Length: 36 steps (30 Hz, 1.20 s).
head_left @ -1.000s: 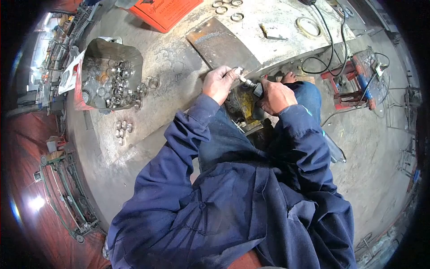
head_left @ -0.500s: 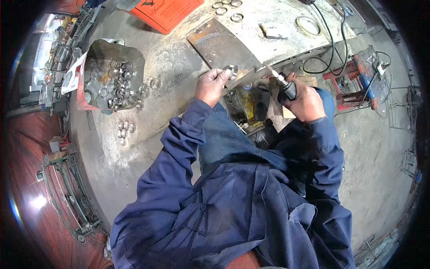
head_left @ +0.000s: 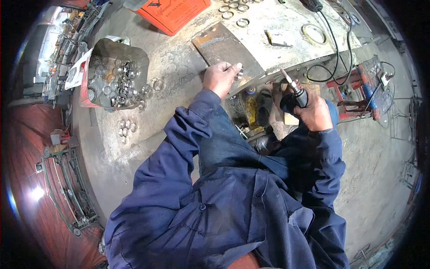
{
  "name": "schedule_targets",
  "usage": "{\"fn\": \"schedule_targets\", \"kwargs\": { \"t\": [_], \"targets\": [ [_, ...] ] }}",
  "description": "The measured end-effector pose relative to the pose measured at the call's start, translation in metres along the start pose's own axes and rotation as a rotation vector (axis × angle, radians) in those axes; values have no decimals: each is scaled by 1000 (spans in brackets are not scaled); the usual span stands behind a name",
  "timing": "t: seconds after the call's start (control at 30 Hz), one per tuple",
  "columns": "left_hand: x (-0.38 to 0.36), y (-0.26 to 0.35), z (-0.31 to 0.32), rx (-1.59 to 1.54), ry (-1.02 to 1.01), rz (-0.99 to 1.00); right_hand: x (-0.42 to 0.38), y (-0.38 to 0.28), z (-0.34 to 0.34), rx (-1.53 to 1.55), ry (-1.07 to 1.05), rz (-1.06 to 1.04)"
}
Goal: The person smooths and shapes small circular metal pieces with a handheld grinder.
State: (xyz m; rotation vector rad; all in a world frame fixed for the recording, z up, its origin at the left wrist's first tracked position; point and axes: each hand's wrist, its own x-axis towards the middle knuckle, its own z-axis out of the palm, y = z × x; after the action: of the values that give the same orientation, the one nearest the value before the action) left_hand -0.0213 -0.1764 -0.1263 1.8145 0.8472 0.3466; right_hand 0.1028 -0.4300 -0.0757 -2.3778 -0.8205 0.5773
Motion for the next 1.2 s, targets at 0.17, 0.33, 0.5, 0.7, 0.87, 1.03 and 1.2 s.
{"fn": "schedule_targets", "kwargs": {
  "t": [0.17,0.33,0.5,0.7,0.87,1.03,1.2],
  "targets": [
    [34,28,-23,-18,191,170,7,13,8,-24,-25,-80],
    [123,109,-122,368,601,448,4,10,7,-88,-7,-89],
    [222,121,-219,594,802,564,3,0,9,1,8,-31],
    [135,68,-231,692,432,346,3,-14,3,-42,-8,-42],
    [21,-53,-211,866,260,-18,9,-9,8,-69,-12,-67],
    [-14,-120,-199,952,355,-82,8,-17,8,-41,-17,-124],
    [-11,-78,-157,582,290,239,7,-11,17,-99,12,-84]
  ]
}}
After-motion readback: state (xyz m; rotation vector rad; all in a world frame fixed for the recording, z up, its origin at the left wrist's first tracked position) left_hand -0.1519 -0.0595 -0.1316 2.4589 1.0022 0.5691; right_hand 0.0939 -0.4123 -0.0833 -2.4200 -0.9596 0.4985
